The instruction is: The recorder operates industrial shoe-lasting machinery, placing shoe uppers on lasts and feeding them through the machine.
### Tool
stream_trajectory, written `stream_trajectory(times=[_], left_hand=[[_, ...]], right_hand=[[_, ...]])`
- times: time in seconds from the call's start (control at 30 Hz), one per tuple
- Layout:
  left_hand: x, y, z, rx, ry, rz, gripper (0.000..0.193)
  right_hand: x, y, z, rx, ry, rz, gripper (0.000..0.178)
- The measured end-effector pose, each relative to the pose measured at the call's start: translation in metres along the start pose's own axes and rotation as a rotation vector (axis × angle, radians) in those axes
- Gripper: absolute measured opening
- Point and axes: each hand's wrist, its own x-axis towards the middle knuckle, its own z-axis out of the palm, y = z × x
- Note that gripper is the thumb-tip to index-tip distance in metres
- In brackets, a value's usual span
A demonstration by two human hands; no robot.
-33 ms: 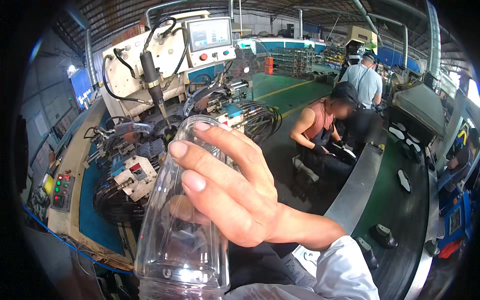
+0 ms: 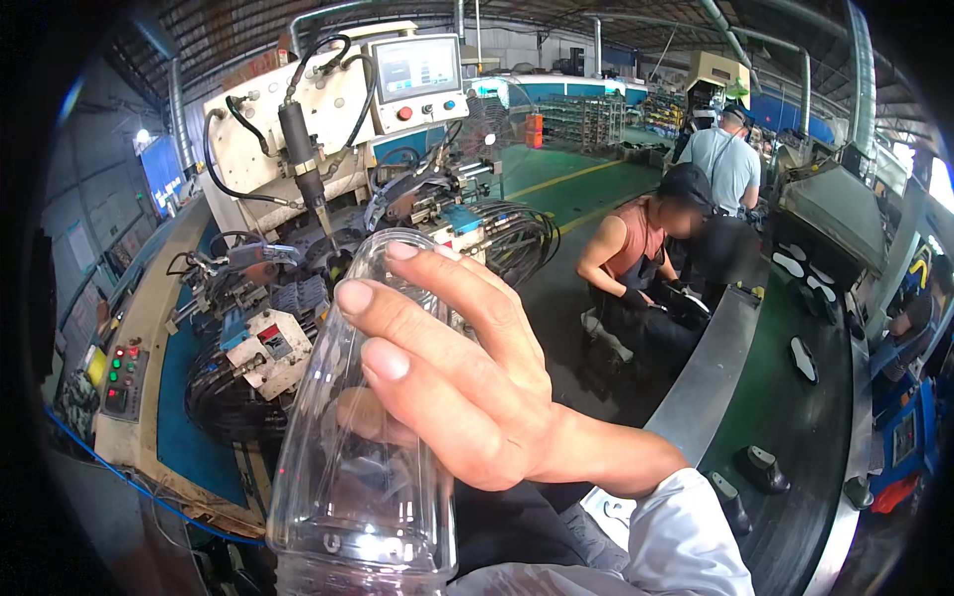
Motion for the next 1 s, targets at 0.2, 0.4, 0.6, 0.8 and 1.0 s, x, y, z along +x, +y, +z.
stream_trajectory(times=[0.2, 0.4, 0.6, 0.8, 1.0], left_hand=[[-0.004, 0.014, 0.000, -0.051, -0.023, -0.073, 0.070], [-0.007, 0.029, -0.001, -0.101, -0.042, -0.144, 0.070], [-0.004, 0.035, 0.004, -0.033, 0.001, -0.155, 0.069], [-0.007, 0.034, 0.003, -0.047, -0.004, -0.121, 0.069], [-0.002, 0.038, 0.005, -0.060, -0.010, -0.081, 0.069]], right_hand=[[0.001, -0.001, 0.002, 0.005, 0.006, -0.007, 0.048], [0.000, -0.001, 0.009, 0.004, 0.050, -0.015, 0.045], [0.000, -0.001, 0.014, 0.009, 0.077, -0.021, 0.047], [0.001, 0.001, 0.012, 0.018, 0.062, -0.025, 0.050], [0.003, 0.002, 0.015, 0.011, 0.095, -0.034, 0.051]])
